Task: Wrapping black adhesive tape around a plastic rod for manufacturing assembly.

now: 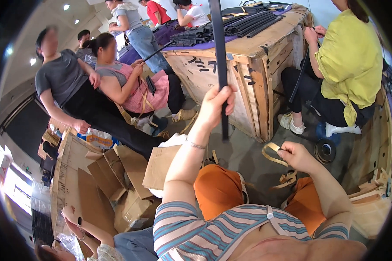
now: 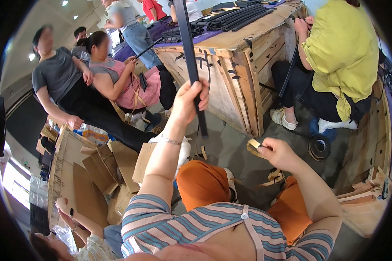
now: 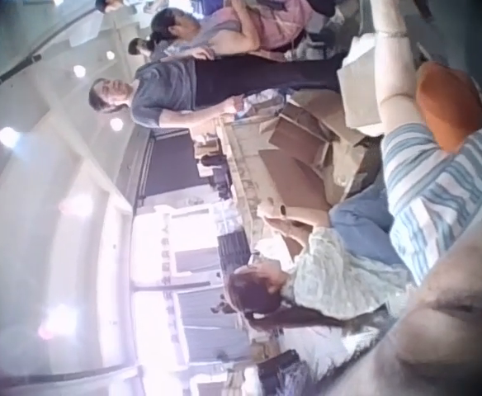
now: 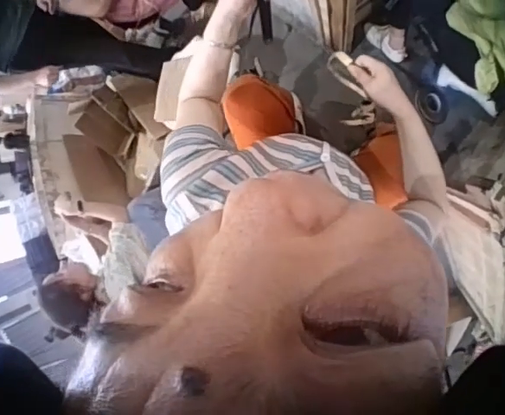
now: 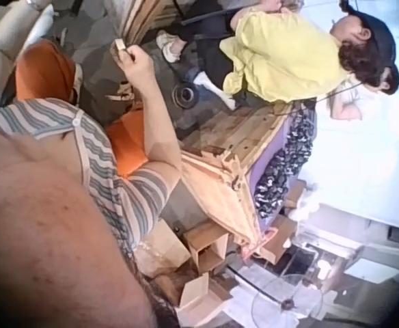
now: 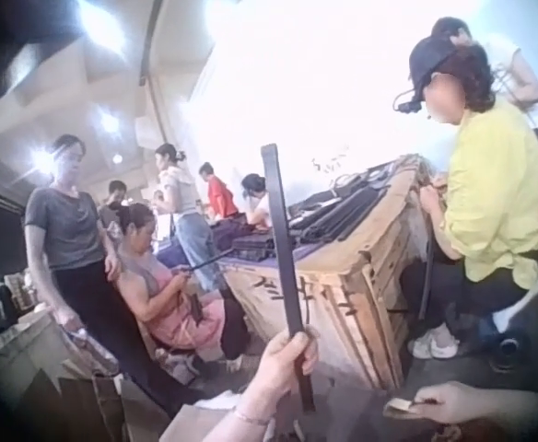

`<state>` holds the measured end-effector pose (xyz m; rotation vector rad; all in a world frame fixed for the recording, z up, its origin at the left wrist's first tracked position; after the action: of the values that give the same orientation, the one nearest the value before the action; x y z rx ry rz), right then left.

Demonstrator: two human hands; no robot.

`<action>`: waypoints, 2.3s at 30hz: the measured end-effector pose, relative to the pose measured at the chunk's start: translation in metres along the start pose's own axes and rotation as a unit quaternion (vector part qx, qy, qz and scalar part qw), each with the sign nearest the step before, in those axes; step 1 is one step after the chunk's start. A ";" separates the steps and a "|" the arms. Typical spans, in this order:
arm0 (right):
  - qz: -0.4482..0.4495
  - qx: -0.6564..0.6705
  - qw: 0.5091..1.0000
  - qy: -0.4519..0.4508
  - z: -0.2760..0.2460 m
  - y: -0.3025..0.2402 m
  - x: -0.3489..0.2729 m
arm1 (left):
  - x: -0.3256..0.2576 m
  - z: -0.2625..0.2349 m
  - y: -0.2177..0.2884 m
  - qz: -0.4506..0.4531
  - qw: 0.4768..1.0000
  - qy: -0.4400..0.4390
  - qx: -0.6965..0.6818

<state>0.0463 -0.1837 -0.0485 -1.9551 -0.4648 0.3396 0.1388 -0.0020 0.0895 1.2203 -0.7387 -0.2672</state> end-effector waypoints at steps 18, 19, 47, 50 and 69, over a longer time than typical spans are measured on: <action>-0.019 0.178 0.979 0.100 -0.049 -0.056 0.003 | -0.012 0.014 -0.060 -0.045 0.988 -0.012 0.145; -0.045 0.177 0.978 0.102 -0.054 -0.062 0.005 | -0.012 0.013 -0.068 -0.056 0.987 -0.022 0.147; -0.222 0.135 0.936 0.237 -0.080 -0.084 -0.025 | -0.018 0.056 -0.100 -0.101 0.985 -0.117 0.070; -0.229 0.134 0.932 0.246 -0.080 -0.081 -0.021 | -0.022 0.060 -0.098 -0.104 0.983 -0.120 0.089; -0.246 0.120 0.935 0.227 -0.066 -0.086 0.000 | -0.027 0.062 -0.093 -0.108 0.984 -0.103 0.095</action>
<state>0.0604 -0.2041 0.0565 -1.5462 -0.5555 -0.3569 0.0970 -0.0653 0.0031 1.4724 -0.8243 -0.5176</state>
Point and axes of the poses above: each hand's wrist, its own x-axis towards the middle knuckle, its own z-axis out of the palm, y = z × x, the point moved 10 cm from there along x, towards the middle knuckle, and after that the axes turned 10 degrees about -y, right-handed, at the moved point
